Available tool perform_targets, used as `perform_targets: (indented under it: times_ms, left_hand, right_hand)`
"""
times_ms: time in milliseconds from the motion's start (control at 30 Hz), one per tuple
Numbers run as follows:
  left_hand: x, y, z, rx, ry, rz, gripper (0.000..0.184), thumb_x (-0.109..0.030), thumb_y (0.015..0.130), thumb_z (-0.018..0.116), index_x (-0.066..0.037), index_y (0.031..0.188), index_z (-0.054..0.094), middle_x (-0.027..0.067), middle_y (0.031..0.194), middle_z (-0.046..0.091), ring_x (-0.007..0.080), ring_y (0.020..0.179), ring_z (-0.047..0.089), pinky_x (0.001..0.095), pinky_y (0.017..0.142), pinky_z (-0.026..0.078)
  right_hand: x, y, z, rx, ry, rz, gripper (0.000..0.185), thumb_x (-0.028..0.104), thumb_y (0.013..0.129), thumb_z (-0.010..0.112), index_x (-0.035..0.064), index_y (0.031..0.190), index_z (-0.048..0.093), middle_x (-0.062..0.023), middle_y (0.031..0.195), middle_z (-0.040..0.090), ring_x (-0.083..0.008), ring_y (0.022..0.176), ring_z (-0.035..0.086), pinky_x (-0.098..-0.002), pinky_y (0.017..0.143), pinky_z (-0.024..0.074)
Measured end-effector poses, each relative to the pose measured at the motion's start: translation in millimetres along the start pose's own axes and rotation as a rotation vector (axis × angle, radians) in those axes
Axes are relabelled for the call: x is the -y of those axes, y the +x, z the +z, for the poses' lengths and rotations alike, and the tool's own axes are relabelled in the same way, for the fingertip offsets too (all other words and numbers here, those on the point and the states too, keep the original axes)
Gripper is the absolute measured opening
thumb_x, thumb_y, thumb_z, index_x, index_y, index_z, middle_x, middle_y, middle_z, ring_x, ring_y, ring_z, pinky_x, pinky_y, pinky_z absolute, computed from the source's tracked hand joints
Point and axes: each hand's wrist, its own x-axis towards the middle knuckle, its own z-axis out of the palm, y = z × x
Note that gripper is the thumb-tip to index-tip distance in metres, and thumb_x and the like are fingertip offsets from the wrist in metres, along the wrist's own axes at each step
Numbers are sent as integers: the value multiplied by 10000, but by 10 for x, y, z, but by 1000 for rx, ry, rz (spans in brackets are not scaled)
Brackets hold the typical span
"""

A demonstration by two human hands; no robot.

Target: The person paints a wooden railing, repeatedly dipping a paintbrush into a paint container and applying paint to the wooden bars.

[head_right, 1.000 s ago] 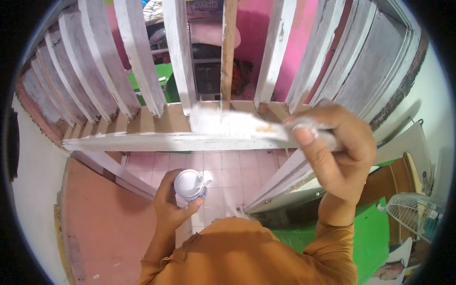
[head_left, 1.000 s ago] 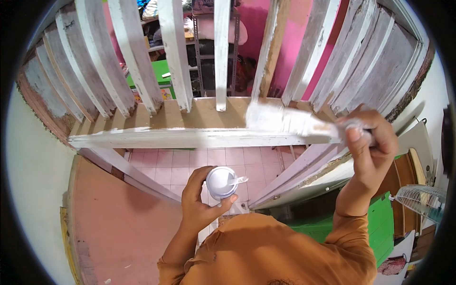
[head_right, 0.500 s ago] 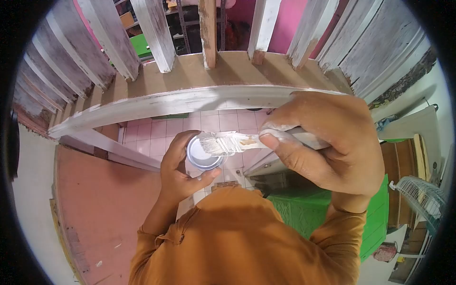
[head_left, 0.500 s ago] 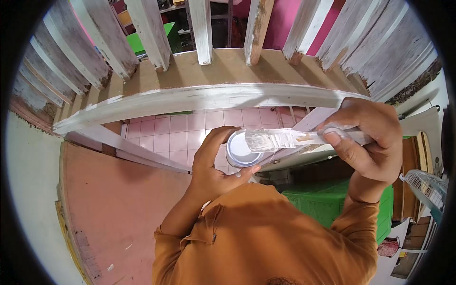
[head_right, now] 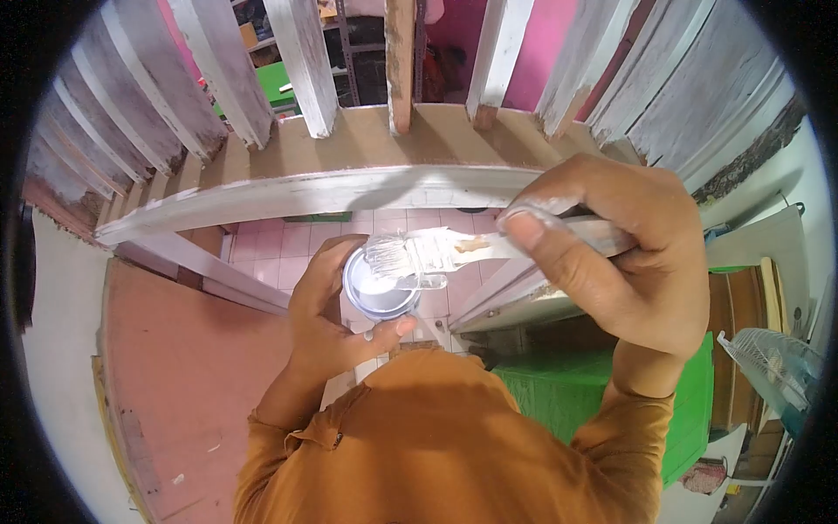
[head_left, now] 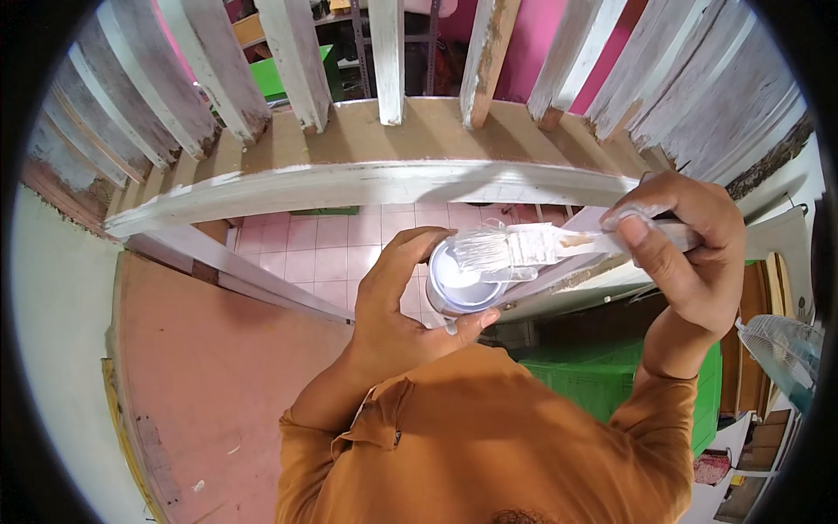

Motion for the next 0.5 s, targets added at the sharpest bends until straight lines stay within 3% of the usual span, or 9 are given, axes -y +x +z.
perform_targets:
  times_ms: [67,167,267,367,467,500]
  left_hand:
    - [-120,80,-40,-4,35,38,716,-187,690,970,8,1282,618,168,1220,669,296,1081,675,388,940,538]
    - [-292,233,-116,16,81,99,745,-165,707,962,21,1323,587,151,1240,653,253,1122,654,374,980,519]
    - [-441,386,-129,16,93,115,758,-157,732,951,38,1354,565,128,1251,646,212,1149,640,360,1016,503]
    - [-487,564,-122,-28,114,141,728,-170,751,944,43,1342,575,118,1231,661,203,1136,649,349,1013,504]
    - [-447,735,-121,-57,163,180,683,-176,784,925,44,1333,585,110,1220,664,198,1138,649,326,1022,494]
    - [-436,795,-112,-73,127,146,700,-205,766,941,24,1327,590,121,1183,679,223,1084,671,347,968,522]
  right_hand:
    - [23,-2,-32,-59,9,27,167,117,882,731,-48,910,718,-96,796,721,-132,630,615,-262,602,443]
    - [112,13,-112,-119,91,141,113,76,911,750,-35,918,733,-77,807,727,-126,727,648,-251,689,473]
    - [115,25,-181,-180,83,194,130,125,943,748,-6,939,745,-22,782,693,-84,691,602,-234,640,442]
    - [23,67,-238,-274,212,292,182,218,982,754,36,984,753,41,727,639,-11,603,500,-197,536,344]
    - [-48,142,-261,-350,267,265,184,226,980,760,42,992,756,51,702,624,-12,582,487,-198,527,337]
    - [-36,150,-280,-355,265,255,184,226,980,760,42,992,756,51,702,624,-12,582,487,-198,527,337]
